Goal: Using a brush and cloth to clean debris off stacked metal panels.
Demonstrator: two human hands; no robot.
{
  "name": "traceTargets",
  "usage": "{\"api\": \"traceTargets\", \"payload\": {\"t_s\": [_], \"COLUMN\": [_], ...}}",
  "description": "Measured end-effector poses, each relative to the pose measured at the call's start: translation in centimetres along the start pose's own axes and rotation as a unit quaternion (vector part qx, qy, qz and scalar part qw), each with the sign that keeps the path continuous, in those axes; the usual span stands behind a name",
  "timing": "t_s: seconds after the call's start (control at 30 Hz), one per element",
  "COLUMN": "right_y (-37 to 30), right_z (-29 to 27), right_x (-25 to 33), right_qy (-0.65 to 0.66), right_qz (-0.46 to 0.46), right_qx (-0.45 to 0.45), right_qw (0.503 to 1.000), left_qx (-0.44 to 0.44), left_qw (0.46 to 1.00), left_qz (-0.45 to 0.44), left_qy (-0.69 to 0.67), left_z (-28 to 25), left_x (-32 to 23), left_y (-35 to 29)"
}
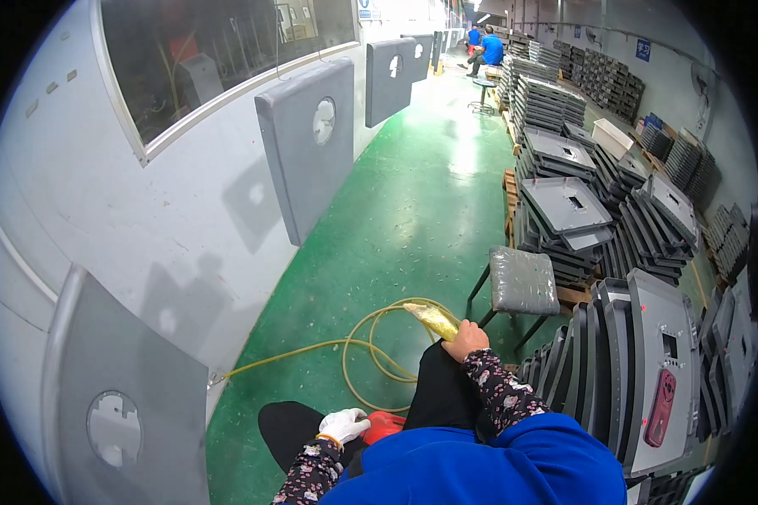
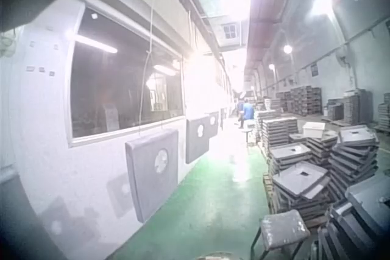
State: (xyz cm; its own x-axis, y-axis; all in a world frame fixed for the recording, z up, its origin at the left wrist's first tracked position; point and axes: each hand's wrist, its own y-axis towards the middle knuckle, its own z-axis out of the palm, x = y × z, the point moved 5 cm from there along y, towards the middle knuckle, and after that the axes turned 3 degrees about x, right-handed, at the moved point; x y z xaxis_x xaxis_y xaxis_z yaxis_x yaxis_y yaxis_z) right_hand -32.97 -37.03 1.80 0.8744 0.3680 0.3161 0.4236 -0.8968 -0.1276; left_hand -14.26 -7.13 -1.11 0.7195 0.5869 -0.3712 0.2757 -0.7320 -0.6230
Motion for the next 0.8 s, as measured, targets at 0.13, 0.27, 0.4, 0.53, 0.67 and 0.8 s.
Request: {"api": "traceTargets", "payload": {"t_s": [0.13,0.27,0.4,0.53,0.67,0.8], "right_y": [-0.11,-0.05,-0.04,0.03,0.12,0.19], "right_z": [-0.24,-0.08,-0.03,0.07,0.15,0.12], "right_x": [0.15,0.02,0.0,-0.11,-0.13,-0.14], "right_qy": [0.0,0.001,0.001,-0.002,-0.004,-0.005], "right_qz": [0.004,0.005,-0.017,-0.021,-0.019,-0.02], "right_qx": [0.003,0.004,-0.03,-0.032,-0.027,-0.022], "right_qw": [1.0,1.0,0.999,0.999,0.999,1.0], "left_qx": [-0.002,-0.005,-0.007,-0.004,-0.005,-0.002], "left_qw": [1.0,1.0,1.0,1.0,1.0,1.0], "left_qz": [-0.002,-0.002,0.0,-0.003,-0.003,-0.002], "left_qy": [0.001,-0.001,0.0,-0.001,0.0,0.004], "left_z": [0.07,0.22,0.2,0.2,0.06,0.14], "left_x": [0.02,0.19,0.29,0.11,-0.01,-0.01], "left_y": [0.03,0.14,0.23,0.15,0.02,0.15]}}
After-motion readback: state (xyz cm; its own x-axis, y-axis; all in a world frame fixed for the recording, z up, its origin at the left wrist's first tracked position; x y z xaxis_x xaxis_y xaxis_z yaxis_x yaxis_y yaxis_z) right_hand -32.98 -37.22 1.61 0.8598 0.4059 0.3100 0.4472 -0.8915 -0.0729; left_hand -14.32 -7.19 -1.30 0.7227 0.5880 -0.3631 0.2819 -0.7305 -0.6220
